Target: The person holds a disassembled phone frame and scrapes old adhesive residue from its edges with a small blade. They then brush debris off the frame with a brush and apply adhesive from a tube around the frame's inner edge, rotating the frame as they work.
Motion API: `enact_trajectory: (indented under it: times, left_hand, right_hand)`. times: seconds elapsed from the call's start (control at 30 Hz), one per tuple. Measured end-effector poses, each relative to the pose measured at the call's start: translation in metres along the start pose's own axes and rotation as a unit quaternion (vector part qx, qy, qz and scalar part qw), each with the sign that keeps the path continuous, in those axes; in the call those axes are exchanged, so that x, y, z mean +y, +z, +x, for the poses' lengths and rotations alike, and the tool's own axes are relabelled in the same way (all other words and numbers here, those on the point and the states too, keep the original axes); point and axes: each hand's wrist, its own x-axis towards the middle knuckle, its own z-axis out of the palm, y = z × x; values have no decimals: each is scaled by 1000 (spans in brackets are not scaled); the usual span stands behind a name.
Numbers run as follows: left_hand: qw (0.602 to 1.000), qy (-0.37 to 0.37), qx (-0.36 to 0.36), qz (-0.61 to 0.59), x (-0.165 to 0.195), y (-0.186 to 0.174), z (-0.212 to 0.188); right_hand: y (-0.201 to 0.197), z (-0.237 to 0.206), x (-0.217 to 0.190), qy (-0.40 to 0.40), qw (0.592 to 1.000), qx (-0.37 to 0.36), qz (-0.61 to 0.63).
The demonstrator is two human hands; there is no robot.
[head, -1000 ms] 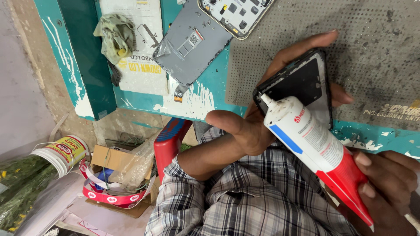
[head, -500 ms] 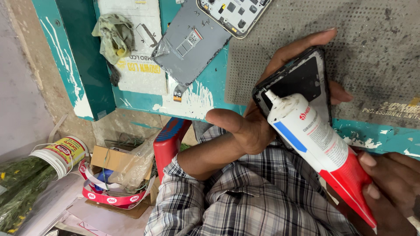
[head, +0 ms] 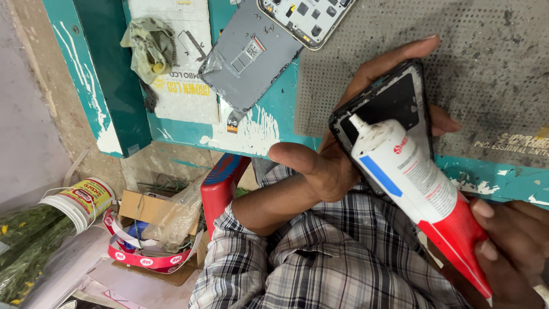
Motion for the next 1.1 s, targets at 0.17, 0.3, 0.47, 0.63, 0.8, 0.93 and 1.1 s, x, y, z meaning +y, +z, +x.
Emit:
enact_trajectory:
  times: [0.17, 0.3, 0.47, 0.63, 0.8, 0.93, 1.1]
  left_hand:
    - [1000, 15, 1, -11, -3, 1, 1]
    - [1000, 15, 4, -14, -4, 0, 1]
    - [1000, 22, -5, -21, -3, 0, 1]
    - [1000, 2, 11, -10, -4, 0, 0]
    - [999, 42, -13, -20, -7, -3, -2]
    - [999, 39, -4, -28, -8, 1, 5]
    - [950, 29, 130, -284, -2, 12, 15]
  right_hand:
    - [-5, 10, 2, -40, 998, -47, 27]
    - [5, -2, -8, -1, 999, 24, -38]
    - [-4, -16, 12, -16, 998, -60, 28]
    - [-5, -16, 8, -31, 999, -32, 1]
    - [-8, -2, 8, 51, 995, -83, 32]
    - [-7, -5, 8, -51, 998, -41, 18]
    - [14, -20, 5, 33, 998, 47, 6]
